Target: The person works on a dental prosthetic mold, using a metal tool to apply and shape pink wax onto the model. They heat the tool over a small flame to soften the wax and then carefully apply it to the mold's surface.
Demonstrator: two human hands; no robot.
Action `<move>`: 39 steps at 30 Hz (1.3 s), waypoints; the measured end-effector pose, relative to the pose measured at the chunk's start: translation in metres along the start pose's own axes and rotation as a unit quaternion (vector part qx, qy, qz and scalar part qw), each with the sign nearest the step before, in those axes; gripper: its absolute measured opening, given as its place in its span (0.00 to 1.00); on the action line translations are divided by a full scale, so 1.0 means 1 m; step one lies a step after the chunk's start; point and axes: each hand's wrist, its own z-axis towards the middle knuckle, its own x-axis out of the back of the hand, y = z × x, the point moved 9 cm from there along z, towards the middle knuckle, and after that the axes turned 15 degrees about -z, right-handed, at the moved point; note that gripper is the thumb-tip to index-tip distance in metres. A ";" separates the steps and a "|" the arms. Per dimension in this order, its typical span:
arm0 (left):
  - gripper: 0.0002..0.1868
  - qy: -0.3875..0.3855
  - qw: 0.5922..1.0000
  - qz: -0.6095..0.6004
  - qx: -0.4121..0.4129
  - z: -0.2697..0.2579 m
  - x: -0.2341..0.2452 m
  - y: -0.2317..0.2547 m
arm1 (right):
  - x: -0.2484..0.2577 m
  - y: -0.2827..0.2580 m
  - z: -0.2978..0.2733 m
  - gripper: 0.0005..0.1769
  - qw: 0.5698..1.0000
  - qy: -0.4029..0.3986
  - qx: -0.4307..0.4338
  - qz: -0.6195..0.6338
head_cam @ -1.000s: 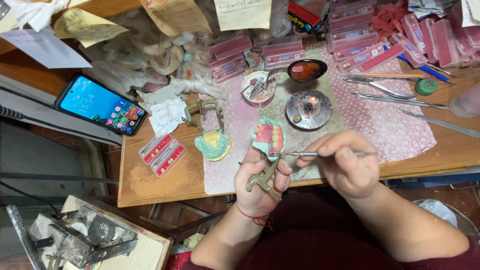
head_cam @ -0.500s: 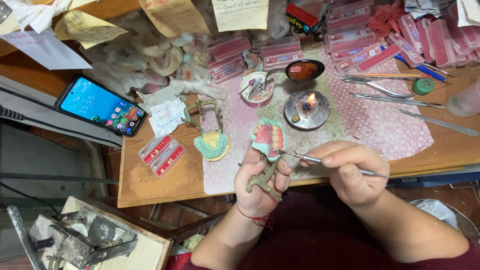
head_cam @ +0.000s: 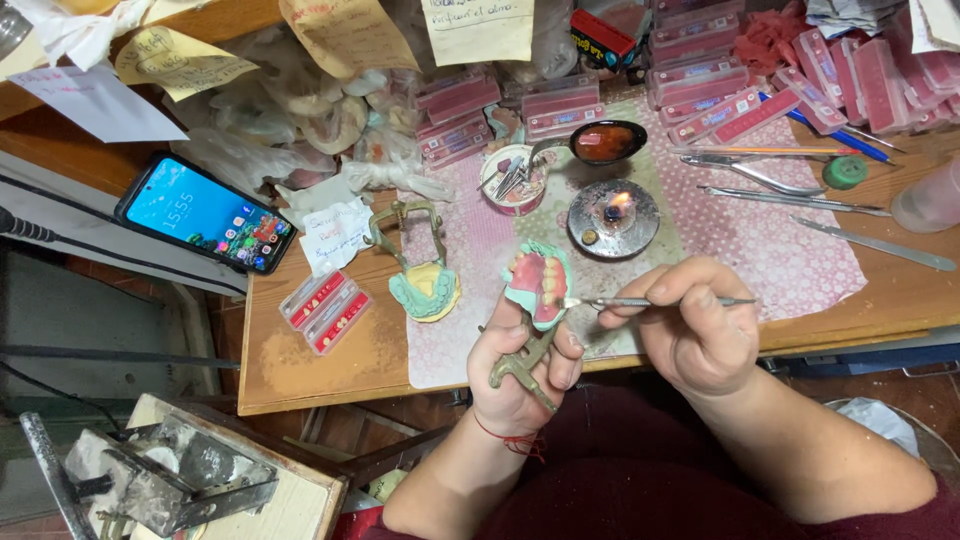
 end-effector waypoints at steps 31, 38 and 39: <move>0.41 0.094 0.990 0.100 -0.009 -0.006 0.017 0.014 | 0.063 -0.010 0.071 0.10 0.921 0.061 -0.167 -0.347; 0.42 0.092 0.984 0.145 -0.042 -0.006 0.005 0.021 | 0.063 -0.016 0.071 0.07 0.899 0.043 -0.146 -0.411; 0.43 0.090 0.984 0.147 -0.054 -0.006 0.002 0.023 | 0.063 -0.019 0.071 0.07 0.895 0.044 -0.142 -0.421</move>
